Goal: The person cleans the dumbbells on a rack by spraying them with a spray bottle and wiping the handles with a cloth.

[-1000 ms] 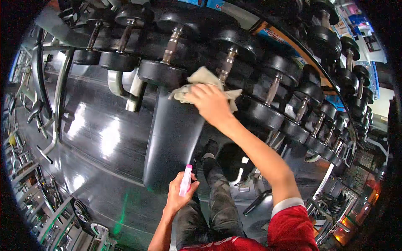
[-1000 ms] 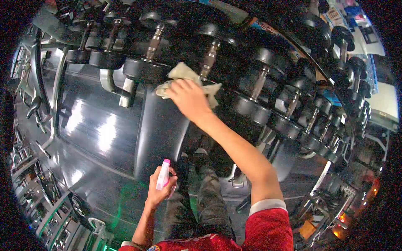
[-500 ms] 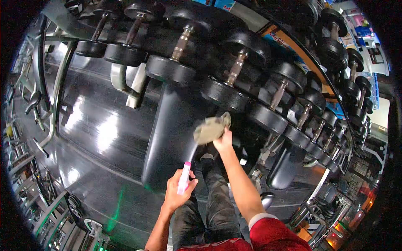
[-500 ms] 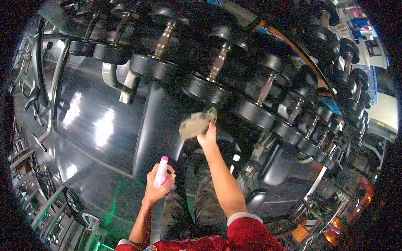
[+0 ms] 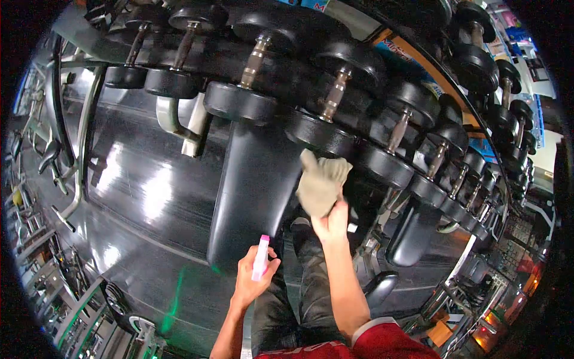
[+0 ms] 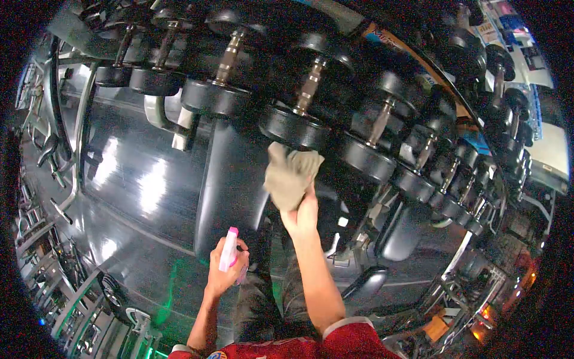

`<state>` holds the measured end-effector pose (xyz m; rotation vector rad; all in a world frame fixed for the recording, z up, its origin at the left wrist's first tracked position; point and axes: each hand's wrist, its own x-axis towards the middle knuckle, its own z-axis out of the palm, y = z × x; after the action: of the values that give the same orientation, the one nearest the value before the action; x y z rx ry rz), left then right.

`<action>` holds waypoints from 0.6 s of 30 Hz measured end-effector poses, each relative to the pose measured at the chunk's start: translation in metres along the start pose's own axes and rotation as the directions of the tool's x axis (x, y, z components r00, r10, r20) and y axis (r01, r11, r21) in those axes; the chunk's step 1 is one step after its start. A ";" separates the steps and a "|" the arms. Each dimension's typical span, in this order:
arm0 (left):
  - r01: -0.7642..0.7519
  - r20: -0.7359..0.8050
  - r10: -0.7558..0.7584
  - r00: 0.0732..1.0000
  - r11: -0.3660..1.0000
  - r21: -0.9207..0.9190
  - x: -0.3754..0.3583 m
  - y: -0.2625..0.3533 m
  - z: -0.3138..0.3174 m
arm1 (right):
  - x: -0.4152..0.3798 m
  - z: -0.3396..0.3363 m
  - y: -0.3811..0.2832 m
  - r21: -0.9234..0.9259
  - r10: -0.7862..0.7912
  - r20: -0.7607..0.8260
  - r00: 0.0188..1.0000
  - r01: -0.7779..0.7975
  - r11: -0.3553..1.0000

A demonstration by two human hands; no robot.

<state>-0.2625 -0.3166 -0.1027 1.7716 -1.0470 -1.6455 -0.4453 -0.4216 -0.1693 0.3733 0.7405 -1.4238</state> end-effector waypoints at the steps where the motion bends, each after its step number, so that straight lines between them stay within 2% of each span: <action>1: 0.005 -0.006 -0.005 1.000 1.000 0.002 0.000 0.000 0.000 | 0.000 -0.010 0.001 -0.018 0.062 -0.066 0.996 -0.063 0.998; 2: 0.008 -0.014 -0.008 1.000 1.000 0.003 0.000 0.001 0.000 | 0.004 -0.020 0.002 -0.034 0.124 -0.129 0.984 -0.129 0.991; 3: 0.004 -0.015 -0.004 1.000 1.000 0.004 0.000 0.000 0.001 | 0.014 -0.025 -0.001 -0.180 0.192 -0.251 0.949 -0.241 0.954; 4: -0.016 -0.026 0.015 1.000 1.000 -0.025 -0.001 -0.003 0.004 | 0.034 -0.040 -0.001 -0.203 0.171 -0.363 0.916 -0.257 0.945; 6: -0.032 -0.038 0.030 0.999 0.998 -0.051 -0.004 -0.005 0.007 | 0.086 -0.061 0.005 -0.084 0.159 -0.375 0.913 -0.204 0.975; 8: 0.055 0.005 -0.055 0.998 0.998 -0.021 -0.006 -0.005 0.009 | 0.129 -0.057 0.020 0.029 0.072 -0.338 0.939 -0.066 0.997; 10: -0.002 0.004 0.002 1.000 1.000 0.024 -0.006 -0.005 0.010 | 0.159 -0.043 0.031 0.087 -0.001 -0.153 0.988 0.015 0.996; 11: -0.058 0.004 0.058 0.998 0.996 0.066 -0.007 -0.005 0.009 | 0.165 -0.039 0.032 0.093 0.002 -0.152 0.988 0.012 0.996; 12: -0.055 0.003 0.055 0.999 0.996 0.070 -0.008 -0.006 0.009 | 0.167 -0.035 0.032 0.089 -0.071 -0.186 0.980 0.088 0.992; 13: -0.010 0.002 0.010 1.000 1.000 0.020 -0.009 -0.006 0.010 | 0.165 -0.033 0.030 0.082 -0.148 -0.221 0.964 0.169 0.982; 14: 0.027 0.003 -0.027 1.000 0.999 -0.029 -0.008 -0.005 0.009 | 0.154 -0.034 0.023 0.086 -0.154 -0.218 0.964 0.176 0.981; 15: 0.017 -0.001 -0.017 1.000 0.999 -0.027 -0.005 -0.003 0.008 | 0.135 -0.039 0.013 0.361 0.049 -0.018 0.999 -0.040 0.932; 16: 0.008 0.017 -0.008 1.000 0.999 0.034 -0.006 -0.002 0.006 | 0.114 -0.041 0.011 0.558 0.197 0.225 0.954 -0.292 0.777; 18: 0.008 0.034 -0.011 0.999 0.995 0.096 -0.007 -0.001 0.004 | 0.053 0.004 0.008 0.271 0.183 0.187 0.965 -0.230 0.935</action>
<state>-0.2659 -0.3097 -0.0999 1.8174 -1.1522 -1.6624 -0.4378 -0.4629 -0.2021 0.5426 0.3488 -1.3445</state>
